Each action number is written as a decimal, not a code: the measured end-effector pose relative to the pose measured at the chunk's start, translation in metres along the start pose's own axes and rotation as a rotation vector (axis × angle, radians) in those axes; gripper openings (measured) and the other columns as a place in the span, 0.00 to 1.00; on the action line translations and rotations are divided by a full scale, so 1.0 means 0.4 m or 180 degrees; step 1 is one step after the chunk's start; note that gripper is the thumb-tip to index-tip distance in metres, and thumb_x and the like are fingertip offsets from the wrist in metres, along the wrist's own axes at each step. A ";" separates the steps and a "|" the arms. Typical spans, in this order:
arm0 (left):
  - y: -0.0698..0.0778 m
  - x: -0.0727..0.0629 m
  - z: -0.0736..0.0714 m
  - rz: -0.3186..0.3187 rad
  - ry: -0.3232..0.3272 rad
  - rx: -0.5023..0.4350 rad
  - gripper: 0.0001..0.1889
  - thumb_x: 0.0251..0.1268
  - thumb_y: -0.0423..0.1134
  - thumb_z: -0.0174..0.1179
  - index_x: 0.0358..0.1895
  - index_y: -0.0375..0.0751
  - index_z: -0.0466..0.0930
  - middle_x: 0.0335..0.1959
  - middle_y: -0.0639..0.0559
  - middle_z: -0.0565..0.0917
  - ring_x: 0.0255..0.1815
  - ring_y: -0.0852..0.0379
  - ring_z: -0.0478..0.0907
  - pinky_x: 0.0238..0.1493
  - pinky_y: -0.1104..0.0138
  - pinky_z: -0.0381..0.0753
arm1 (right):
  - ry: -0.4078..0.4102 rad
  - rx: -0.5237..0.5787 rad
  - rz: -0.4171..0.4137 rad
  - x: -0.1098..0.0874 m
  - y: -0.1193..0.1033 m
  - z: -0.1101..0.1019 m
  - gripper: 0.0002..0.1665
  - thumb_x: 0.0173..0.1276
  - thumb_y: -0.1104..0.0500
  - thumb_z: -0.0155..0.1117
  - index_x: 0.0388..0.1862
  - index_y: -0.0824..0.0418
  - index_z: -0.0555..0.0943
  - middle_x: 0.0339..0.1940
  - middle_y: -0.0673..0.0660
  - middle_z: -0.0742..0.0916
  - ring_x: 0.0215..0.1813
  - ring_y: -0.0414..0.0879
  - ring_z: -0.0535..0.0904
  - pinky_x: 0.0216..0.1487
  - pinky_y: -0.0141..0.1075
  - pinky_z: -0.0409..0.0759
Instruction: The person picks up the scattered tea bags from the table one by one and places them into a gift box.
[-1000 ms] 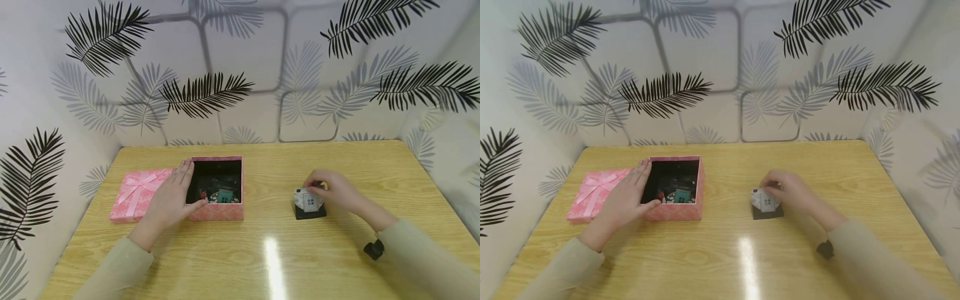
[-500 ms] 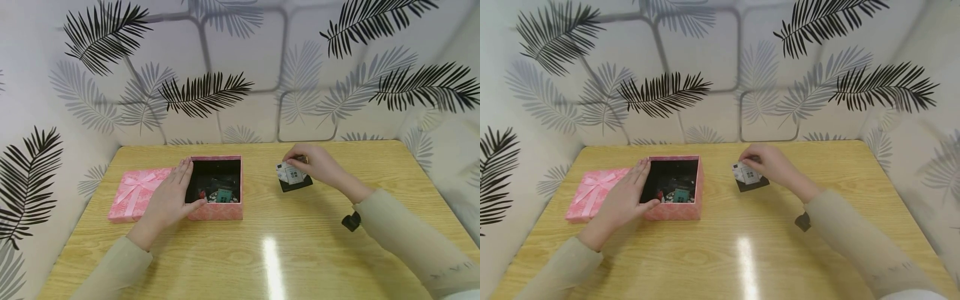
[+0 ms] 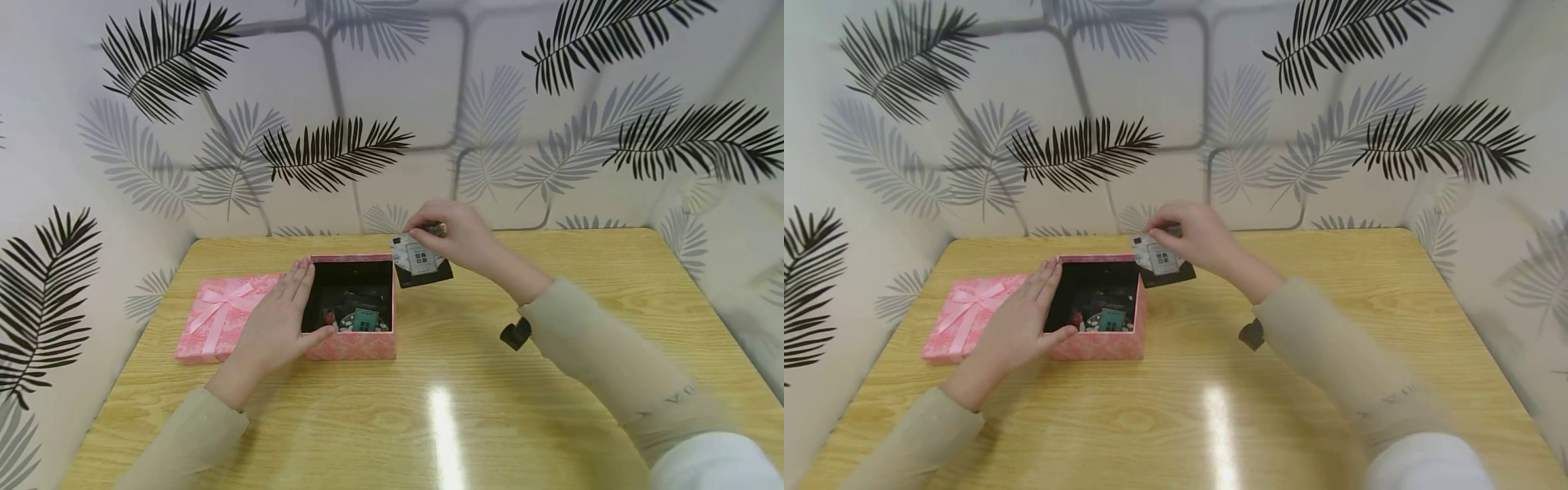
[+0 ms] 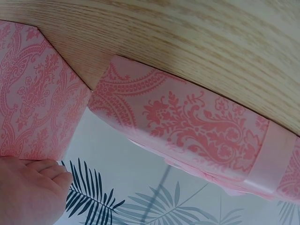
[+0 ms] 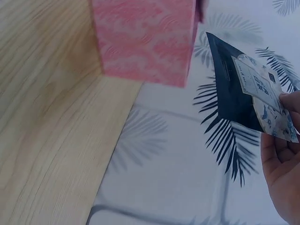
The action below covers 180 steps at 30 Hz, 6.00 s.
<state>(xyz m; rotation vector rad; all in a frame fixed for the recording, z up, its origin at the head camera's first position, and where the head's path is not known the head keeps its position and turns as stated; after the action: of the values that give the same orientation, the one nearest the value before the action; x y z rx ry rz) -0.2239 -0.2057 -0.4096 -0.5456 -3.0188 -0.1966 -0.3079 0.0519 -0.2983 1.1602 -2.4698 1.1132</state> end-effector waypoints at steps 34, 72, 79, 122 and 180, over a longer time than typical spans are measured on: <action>0.001 0.001 -0.004 0.0091 0.0080 0.0007 0.58 0.70 0.67 0.61 0.86 0.28 0.46 0.88 0.35 0.51 0.89 0.39 0.50 0.88 0.46 0.56 | -0.0627 0.0382 0.0208 0.029 -0.054 0.317 0.08 0.76 0.62 0.69 0.48 0.62 0.91 0.45 0.56 0.94 0.46 0.46 0.89 0.50 0.33 0.86; -0.015 -0.013 -0.053 0.0194 0.0205 0.0104 0.57 0.69 0.63 0.65 0.86 0.30 0.47 0.88 0.36 0.52 0.89 0.38 0.50 0.87 0.46 0.57 | -0.0242 0.0596 0.0167 0.003 -0.084 0.283 0.07 0.76 0.64 0.69 0.48 0.62 0.91 0.45 0.58 0.94 0.44 0.49 0.90 0.50 0.41 0.91; -0.076 -0.067 -0.101 0.0453 0.0603 0.0118 0.50 0.73 0.59 0.61 0.85 0.29 0.52 0.85 0.33 0.59 0.86 0.35 0.59 0.90 0.54 0.51 | -0.0299 0.1037 0.0237 -0.003 -0.154 0.309 0.08 0.76 0.64 0.69 0.49 0.62 0.90 0.44 0.58 0.93 0.43 0.46 0.89 0.50 0.31 0.88; -0.464 -0.310 0.015 -0.1323 0.0198 -0.2219 0.41 0.88 0.51 0.45 0.85 0.27 0.39 0.85 0.24 0.44 0.84 0.19 0.43 0.85 0.76 0.42 | -0.0566 0.2117 0.2162 -0.072 -0.272 0.739 0.65 0.69 0.48 0.76 0.91 0.53 0.44 0.91 0.54 0.54 0.90 0.54 0.51 0.87 0.57 0.60; -0.188 -0.161 -0.221 -0.0633 0.0963 -0.2607 0.46 0.72 0.28 0.68 0.86 0.36 0.51 0.83 0.30 0.63 0.67 0.86 0.67 0.62 0.91 0.70 | 0.0724 0.0994 0.0814 -0.020 -0.274 0.360 0.50 0.74 0.63 0.67 0.88 0.65 0.53 0.87 0.61 0.61 0.86 0.56 0.57 0.81 0.57 0.71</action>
<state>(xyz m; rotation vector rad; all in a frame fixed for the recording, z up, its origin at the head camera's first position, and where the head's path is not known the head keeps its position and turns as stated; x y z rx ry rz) -0.1862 -0.3097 -0.3362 -0.2058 -2.5799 -1.4073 -0.2039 -0.0894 -0.3422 0.7424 -2.3695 1.6491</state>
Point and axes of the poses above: each hand's wrist, its own x-axis towards the middle knuckle, its own z-axis out of the palm, y = z × x, the point moved 8 cm from there along x, towards the middle knuckle
